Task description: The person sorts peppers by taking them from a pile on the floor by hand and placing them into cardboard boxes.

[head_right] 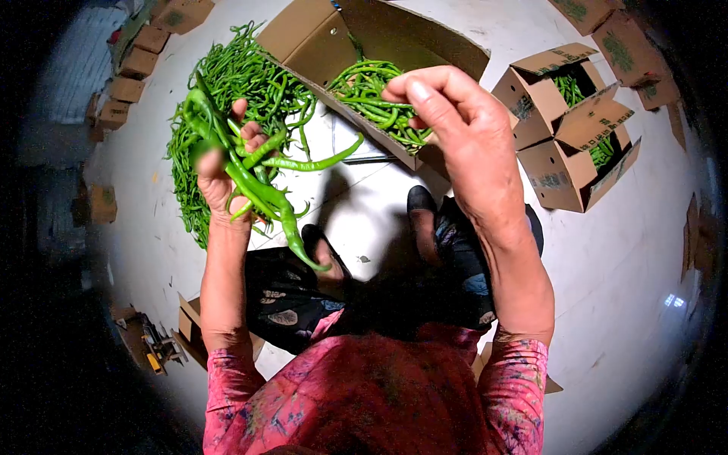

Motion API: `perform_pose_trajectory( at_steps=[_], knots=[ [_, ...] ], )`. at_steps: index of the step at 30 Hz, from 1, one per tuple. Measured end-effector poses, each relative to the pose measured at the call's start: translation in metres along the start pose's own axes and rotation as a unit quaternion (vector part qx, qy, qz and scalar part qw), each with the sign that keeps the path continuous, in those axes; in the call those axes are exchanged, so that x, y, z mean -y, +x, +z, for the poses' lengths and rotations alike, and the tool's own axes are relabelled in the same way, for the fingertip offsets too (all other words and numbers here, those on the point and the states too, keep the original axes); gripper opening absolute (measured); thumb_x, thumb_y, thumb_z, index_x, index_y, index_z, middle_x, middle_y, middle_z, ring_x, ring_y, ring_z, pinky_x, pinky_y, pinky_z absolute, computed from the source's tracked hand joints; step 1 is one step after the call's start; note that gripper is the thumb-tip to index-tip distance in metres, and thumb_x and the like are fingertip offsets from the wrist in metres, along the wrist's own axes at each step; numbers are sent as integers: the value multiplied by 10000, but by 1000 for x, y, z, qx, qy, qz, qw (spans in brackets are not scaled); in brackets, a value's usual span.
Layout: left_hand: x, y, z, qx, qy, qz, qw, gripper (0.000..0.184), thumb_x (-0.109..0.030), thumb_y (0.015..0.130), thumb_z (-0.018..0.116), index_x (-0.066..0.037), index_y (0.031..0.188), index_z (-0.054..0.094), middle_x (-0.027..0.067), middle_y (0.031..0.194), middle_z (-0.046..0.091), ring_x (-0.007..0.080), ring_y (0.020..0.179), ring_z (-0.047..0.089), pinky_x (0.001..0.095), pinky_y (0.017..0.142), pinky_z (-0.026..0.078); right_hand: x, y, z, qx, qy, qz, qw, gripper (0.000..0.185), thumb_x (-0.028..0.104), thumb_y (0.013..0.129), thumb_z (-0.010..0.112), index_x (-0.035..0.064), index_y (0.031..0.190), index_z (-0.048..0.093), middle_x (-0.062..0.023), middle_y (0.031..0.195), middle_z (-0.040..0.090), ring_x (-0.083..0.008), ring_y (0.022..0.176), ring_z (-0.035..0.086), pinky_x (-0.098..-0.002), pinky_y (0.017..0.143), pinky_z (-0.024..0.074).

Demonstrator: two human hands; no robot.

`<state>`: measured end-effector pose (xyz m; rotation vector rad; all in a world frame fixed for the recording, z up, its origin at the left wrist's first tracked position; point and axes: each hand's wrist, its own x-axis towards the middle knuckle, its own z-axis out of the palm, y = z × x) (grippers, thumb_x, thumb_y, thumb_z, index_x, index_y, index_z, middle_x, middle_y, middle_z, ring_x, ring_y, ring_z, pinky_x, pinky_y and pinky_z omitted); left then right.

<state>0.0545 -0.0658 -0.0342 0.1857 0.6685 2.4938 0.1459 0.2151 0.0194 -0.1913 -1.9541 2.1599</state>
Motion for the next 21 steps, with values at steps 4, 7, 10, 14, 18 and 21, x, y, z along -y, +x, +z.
perform_pose_trajectory(
  at_steps=[4,7,10,14,18,21],
  knots=[
    [-7,39,15,66,34,-12,997,627,-194,777,623,26,1324,411,145,987,536,247,918,572,371,800,550,0,0,-7,-12,21,5,1000,231,218,947,545,20,989,656,-43,955,676,-80,819,552,-236,769,440],
    [-8,74,45,-46,151,56,986,535,-204,851,609,76,1267,422,191,1074,577,260,922,607,402,839,544,-3,2,-9,2,12,-3,1000,245,224,949,542,15,1001,658,-48,956,679,-89,854,580,-239,776,441],
    [-12,106,31,-283,404,100,864,472,-260,942,561,16,1303,432,217,1262,520,246,1137,544,357,935,472,-8,3,-17,14,14,-12,1000,266,231,956,540,1,1042,644,-78,968,682,-113,904,610,-246,785,454],
    [-8,91,-40,-237,376,315,838,312,-194,968,516,34,1180,495,159,1140,592,192,940,603,313,827,486,-14,0,-33,-9,56,14,998,249,203,957,545,4,1077,635,-105,1030,674,-145,997,626,-252,830,471],
    [55,15,-131,-264,449,166,837,338,-297,983,447,4,1001,599,74,893,643,136,843,578,273,724,436,-21,-1,-49,-24,21,33,999,270,210,962,538,-11,1087,629,-131,1024,679,-156,968,640,-258,813,502],
    [152,-11,-162,-327,451,-10,831,342,-311,980,423,-39,1017,628,27,857,635,123,849,562,275,712,405,-25,0,-54,-12,34,32,999,277,215,964,535,-13,1096,620,-141,1021,673,-185,974,641,-277,810,509]
  ],
)
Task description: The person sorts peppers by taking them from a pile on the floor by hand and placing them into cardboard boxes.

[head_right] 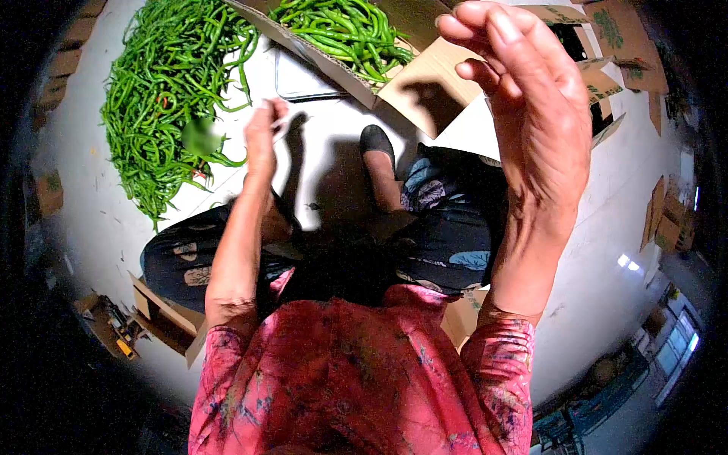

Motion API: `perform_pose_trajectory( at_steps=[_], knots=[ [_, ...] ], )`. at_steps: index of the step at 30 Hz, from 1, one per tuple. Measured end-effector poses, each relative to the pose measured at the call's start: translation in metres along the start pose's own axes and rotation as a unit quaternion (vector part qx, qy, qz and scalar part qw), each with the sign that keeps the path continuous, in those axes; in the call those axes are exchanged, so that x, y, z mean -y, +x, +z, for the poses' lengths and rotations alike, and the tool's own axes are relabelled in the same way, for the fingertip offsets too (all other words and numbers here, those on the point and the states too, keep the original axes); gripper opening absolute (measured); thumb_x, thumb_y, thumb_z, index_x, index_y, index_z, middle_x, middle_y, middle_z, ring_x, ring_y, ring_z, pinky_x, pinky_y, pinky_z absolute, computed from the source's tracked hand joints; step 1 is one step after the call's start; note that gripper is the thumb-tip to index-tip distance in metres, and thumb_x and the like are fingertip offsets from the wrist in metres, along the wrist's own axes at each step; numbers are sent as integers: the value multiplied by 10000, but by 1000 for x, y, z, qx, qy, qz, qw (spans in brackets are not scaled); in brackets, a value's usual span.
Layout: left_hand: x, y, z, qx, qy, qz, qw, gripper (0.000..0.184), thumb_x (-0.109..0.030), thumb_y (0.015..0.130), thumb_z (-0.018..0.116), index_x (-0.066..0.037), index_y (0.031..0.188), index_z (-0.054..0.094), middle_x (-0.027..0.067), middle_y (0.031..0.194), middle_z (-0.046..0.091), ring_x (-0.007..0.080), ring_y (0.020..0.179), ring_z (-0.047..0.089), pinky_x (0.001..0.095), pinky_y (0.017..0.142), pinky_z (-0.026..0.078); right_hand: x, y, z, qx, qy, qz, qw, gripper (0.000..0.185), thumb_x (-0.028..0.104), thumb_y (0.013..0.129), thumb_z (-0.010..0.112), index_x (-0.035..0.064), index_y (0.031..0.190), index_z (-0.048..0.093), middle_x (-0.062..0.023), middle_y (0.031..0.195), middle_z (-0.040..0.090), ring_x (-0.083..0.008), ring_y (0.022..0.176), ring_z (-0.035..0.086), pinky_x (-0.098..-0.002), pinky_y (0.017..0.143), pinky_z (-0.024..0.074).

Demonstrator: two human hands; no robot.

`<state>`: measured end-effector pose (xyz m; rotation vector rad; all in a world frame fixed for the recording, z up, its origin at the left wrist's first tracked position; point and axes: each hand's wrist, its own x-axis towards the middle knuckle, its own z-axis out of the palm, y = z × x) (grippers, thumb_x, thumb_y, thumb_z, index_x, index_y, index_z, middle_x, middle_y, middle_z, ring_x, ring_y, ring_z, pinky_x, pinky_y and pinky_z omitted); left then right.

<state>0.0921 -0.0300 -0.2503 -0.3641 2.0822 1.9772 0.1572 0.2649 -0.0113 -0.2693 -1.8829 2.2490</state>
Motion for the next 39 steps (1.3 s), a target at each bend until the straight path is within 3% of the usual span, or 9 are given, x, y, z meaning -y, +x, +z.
perform_pose_trajectory(
  at_steps=[4,8,14,16,18,24,27,33,39],
  knots=[
    [47,-26,57,136,-155,-187,960,330,-325,967,460,-68,988,666,17,887,654,144,887,575,298,782,399,0,-1,7,-11,3,12,1000,289,207,974,506,-43,1080,606,-154,1015,670,-167,958,633,-257,791,471],
    [91,-44,97,300,119,-59,945,322,-314,936,484,-53,964,669,65,915,658,187,913,583,321,837,392,-8,0,2,-3,4,32,999,280,202,978,497,-31,1093,602,-150,1012,668,-181,965,635,-269,781,474],
    [152,-71,125,487,406,211,744,311,-298,890,520,-30,928,674,138,958,665,252,952,594,356,920,382,-13,5,6,20,-3,37,999,275,193,979,489,-31,1093,601,-147,1025,662,-203,971,637,-284,769,473],
    [165,-87,131,442,421,241,755,308,-292,875,532,-23,916,675,162,972,667,274,965,598,367,947,378,-12,8,9,18,-16,31,999,278,197,981,487,-32,1096,596,-132,1028,658,-213,963,643,-289,759,476],
    [172,-111,145,291,387,235,843,270,-268,886,483,-83,802,661,118,777,656,256,829,631,412,887,385,-10,8,9,12,-24,38,999,281,199,983,484,-35,1095,593,-126,1027,655,-217,957,645,-287,756,476],
    [154,-124,126,176,353,339,854,157,-202,778,602,-110,881,676,97,762,669,273,775,657,439,715,486,-11,8,15,85,-88,32,992,266,218,991,470,-24,1018,578,-119,968,619,-176,900,588,-280,766,430],
    [156,-124,117,224,320,378,839,206,-179,786,606,-101,968,661,100,866,676,269,797,656,425,657,522,-6,6,28,90,-100,51,990,250,222,974,503,-14,1012,579,-115,951,624,-154,859,546,-276,773,407],
    [121,-130,88,317,276,134,898,249,-277,882,563,-64,968,660,172,888,678,322,817,672,446,700,533,1,1,67,111,-116,67,985,216,191,972,516,-2,987,611,-94,943,640,-126,843,546,-253,767,416],
    [-9,-144,17,217,52,130,966,233,-155,876,581,-16,1061,601,160,845,680,264,750,670,354,692,516,2,3,115,192,-142,90,967,188,183,964,535,19,975,626,-39,912,629,-110,859,580,-246,753,412]
  ],
)
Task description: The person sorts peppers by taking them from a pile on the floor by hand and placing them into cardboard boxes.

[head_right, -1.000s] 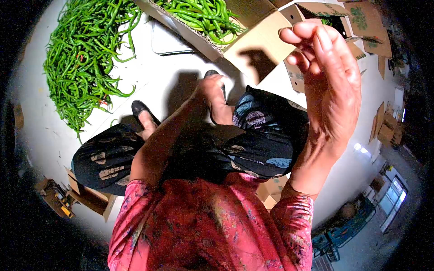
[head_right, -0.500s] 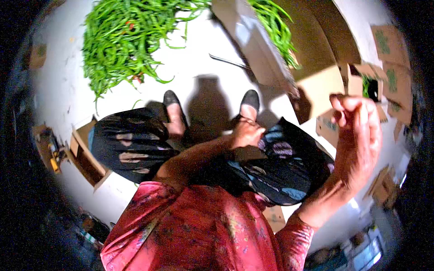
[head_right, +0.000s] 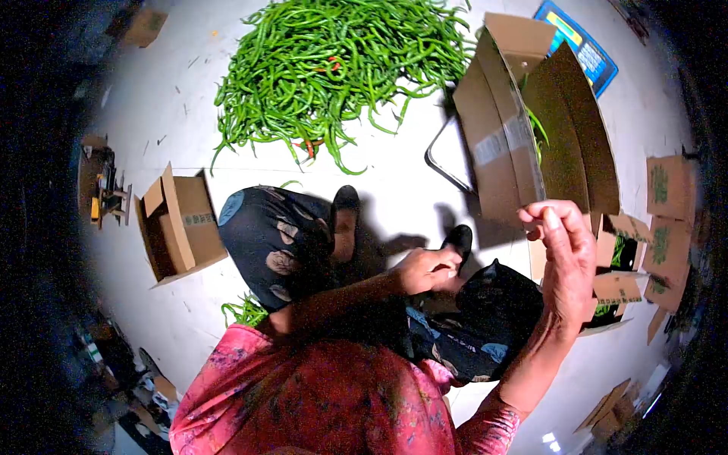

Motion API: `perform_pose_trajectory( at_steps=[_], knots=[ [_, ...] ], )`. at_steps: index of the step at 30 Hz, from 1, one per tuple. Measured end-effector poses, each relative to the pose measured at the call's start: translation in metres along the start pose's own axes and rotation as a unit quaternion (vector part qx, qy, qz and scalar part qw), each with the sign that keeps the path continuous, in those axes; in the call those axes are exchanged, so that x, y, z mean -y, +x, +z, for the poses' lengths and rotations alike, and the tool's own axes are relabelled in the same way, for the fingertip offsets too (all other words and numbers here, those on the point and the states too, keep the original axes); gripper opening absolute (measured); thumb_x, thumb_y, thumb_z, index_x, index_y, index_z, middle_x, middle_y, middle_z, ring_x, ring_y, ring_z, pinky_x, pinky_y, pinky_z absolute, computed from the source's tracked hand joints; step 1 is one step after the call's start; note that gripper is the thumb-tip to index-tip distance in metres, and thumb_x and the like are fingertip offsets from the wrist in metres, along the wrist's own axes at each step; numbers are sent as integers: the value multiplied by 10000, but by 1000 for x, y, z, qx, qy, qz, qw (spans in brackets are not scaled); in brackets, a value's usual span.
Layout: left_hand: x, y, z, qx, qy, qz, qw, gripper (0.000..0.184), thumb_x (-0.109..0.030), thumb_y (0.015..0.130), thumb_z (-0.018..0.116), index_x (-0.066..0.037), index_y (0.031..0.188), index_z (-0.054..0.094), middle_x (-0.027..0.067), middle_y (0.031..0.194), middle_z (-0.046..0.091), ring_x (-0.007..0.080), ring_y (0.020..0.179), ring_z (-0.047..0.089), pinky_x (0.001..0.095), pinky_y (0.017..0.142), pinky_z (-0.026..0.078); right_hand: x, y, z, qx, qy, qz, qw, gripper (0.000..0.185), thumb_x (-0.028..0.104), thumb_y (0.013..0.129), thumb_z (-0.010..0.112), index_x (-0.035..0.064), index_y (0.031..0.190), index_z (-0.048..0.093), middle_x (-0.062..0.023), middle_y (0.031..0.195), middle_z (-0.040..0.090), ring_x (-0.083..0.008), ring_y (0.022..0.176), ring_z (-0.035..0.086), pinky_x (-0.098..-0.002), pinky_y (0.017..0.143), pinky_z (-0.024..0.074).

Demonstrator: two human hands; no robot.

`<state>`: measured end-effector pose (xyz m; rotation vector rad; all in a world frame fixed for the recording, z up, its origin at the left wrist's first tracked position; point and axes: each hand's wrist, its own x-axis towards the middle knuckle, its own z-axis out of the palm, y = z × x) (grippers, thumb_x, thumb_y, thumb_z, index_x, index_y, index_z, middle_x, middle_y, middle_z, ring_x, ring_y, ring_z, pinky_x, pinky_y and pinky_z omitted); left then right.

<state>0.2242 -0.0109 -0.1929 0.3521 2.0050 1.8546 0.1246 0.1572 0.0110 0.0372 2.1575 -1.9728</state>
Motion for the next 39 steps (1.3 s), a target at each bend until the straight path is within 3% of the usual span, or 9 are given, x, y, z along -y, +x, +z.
perform_pose_trajectory(
  at_steps=[5,6,8,10,14,20,25,30,39],
  knots=[
    [-120,-64,-117,-7,-170,9,985,327,-157,917,537,19,1192,545,95,1011,677,146,959,621,269,871,466,13,20,44,73,-59,37,995,190,216,944,557,52,978,647,-22,913,663,-85,853,579,-233,742,411],
    [-119,-73,-153,-8,34,139,990,330,-175,924,535,10,1197,552,93,1004,677,156,957,625,275,862,475,16,22,53,84,-69,42,993,188,214,944,556,53,972,649,-18,905,665,-83,847,578,-232,739,411],
    [-153,-107,-214,-69,237,70,967,317,-194,932,539,-3,1182,577,77,958,675,162,900,630,288,829,502,20,24,68,117,-87,33,989,183,205,946,552,55,972,652,-6,888,658,-73,839,560,-233,731,412],
    [-172,-116,-252,-248,-139,-24,958,295,-181,912,574,-7,1148,597,116,967,667,175,898,634,296,779,491,35,20,85,176,-120,32,977,180,190,946,555,42,988,649,-2,885,650,-72,848,552,-231,755,415],
    [-118,-91,-309,-356,-26,-65,932,305,-189,925,558,-8,1169,588,72,943,666,118,845,614,257,757,478,42,21,111,291,-147,29,945,173,129,917,584,-7,1010,640,-84,872,665,-156,853,616,-301,788,473],
    [-12,-27,-340,-295,129,-144,936,299,-175,888,589,8,1122,610,80,961,676,143,868,621,269,763,489,17,47,132,311,-315,-202,874,216,152,892,584,-28,1005,624,-190,934,651,-371,874,599,-414,787,475],
    [29,41,-391,-288,370,-77,880,302,-82,754,610,12,1041,615,217,900,624,380,869,603,429,819,481,20,47,129,333,-424,-171,825,225,134,848,628,-4,1026,620,-168,862,626,-345,833,584,-412,769,480],
    [47,101,-442,-316,502,10,805,491,-111,723,701,-19,1179,545,221,1104,581,401,1049,537,458,906,442,16,52,126,364,-444,-195,795,394,45,703,639,-28,1089,602,-136,926,583,-284,863,540,-393,727,468],
    [49,165,-491,-200,609,-201,740,869,-215,676,791,-130,1413,338,155,1379,423,335,1272,392,483,1015,347,11,68,126,406,-486,-132,763,455,113,727,655,37,1173,601,-103,1094,582,-275,952,557,-372,773,458]
  ],
)
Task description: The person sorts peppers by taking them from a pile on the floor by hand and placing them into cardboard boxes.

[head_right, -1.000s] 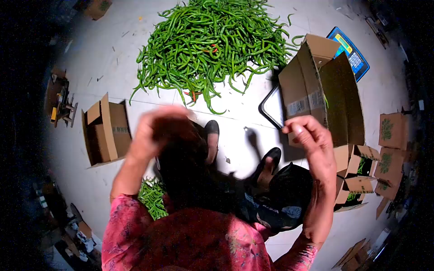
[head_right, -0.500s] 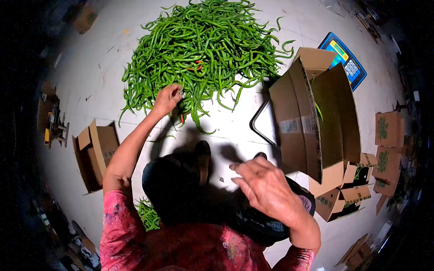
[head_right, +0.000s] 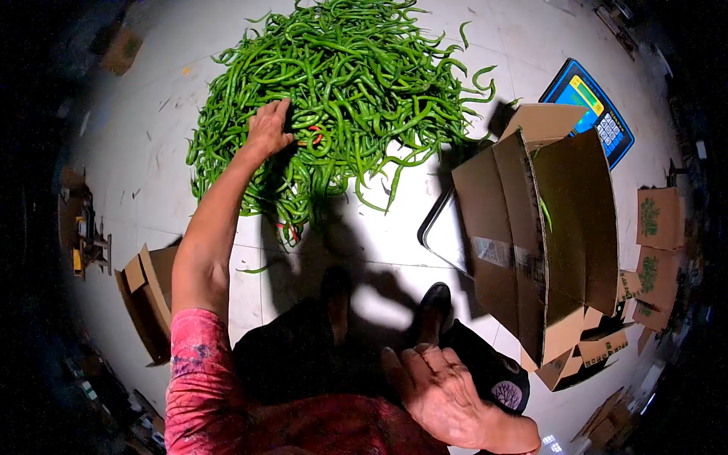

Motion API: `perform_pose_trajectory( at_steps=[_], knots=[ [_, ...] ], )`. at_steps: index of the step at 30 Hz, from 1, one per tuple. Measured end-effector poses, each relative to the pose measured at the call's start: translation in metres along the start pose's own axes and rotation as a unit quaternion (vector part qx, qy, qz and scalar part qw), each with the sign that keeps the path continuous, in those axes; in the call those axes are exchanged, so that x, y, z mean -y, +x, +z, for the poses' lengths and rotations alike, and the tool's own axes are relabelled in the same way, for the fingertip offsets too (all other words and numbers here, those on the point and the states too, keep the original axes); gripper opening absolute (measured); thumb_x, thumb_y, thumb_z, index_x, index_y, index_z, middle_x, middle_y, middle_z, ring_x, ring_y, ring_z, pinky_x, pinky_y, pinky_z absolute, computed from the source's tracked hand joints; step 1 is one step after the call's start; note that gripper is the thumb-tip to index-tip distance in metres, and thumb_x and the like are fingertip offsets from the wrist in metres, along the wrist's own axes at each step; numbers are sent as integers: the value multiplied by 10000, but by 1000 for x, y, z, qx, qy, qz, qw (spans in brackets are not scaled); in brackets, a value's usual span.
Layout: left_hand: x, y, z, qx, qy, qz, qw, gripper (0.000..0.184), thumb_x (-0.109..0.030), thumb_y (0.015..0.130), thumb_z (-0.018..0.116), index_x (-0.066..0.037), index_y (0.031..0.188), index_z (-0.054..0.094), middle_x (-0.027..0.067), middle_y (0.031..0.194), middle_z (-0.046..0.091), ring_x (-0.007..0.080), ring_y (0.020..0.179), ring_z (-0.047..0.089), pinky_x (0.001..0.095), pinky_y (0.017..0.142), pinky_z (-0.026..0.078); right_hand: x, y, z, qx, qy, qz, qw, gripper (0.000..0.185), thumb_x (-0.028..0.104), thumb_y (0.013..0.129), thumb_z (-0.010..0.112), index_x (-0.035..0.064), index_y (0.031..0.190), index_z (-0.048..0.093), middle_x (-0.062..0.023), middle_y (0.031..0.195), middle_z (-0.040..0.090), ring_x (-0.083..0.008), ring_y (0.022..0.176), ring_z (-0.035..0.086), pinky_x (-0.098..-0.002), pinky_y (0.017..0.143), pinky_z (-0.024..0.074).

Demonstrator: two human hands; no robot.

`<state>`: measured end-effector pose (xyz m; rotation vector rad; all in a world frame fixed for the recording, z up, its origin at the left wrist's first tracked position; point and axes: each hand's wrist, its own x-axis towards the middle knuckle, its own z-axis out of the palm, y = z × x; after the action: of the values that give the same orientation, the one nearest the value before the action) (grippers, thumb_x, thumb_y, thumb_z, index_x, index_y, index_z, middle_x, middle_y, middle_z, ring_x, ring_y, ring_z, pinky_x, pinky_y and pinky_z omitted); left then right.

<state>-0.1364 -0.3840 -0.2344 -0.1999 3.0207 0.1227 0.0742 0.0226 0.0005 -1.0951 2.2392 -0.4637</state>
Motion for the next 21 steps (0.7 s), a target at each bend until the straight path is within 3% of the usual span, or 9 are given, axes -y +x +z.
perform_pose_trajectory(
  at_steps=[5,10,13,16,19,21],
  knots=[
    [-4,28,10,33,115,18,993,964,-225,626,824,-148,1426,292,128,1362,432,330,1309,349,484,1004,320,-6,9,-8,-8,-27,-6,1000,398,163,783,656,36,1155,598,-106,1048,585,-276,955,557,-379,782,459],
    [-1,43,22,63,77,-10,995,933,-221,591,838,-255,1391,357,147,1496,256,352,1397,204,515,1082,236,-11,6,-3,-52,-69,28,996,461,159,780,680,38,1214,579,-102,1064,615,-268,998,583,-374,829,481],
    [1,42,25,44,97,17,994,822,-223,593,833,-209,1319,448,154,1423,340,354,1343,280,516,1047,270,-13,7,-1,-47,-58,27,997,450,148,779,673,32,1203,582,-107,1059,614,-271,994,583,-374,819,482],
    [-4,48,11,113,126,30,985,707,-224,615,818,-171,1247,505,156,1293,425,346,1245,364,502,994,311,-16,8,-1,-52,-60,24,997,454,140,778,669,31,1208,575,-109,1041,616,-270,978,586,-379,802,484],
    [5,39,15,52,107,96,988,644,-220,639,802,-151,1215,521,152,1179,462,333,1157,410,482,950,337,-17,10,-5,-50,-53,32,997,470,138,775,671,34,1221,565,-117,1032,616,-276,966,589,-388,794,486],
    [10,38,18,63,56,84,993,670,-204,658,786,-157,1263,502,159,1193,464,346,1185,408,479,971,335,-21,14,-4,-49,-45,34,997,472,139,776,671,34,1223,564,-118,1033,616,-277,964,590,-389,794,487]
  ],
)
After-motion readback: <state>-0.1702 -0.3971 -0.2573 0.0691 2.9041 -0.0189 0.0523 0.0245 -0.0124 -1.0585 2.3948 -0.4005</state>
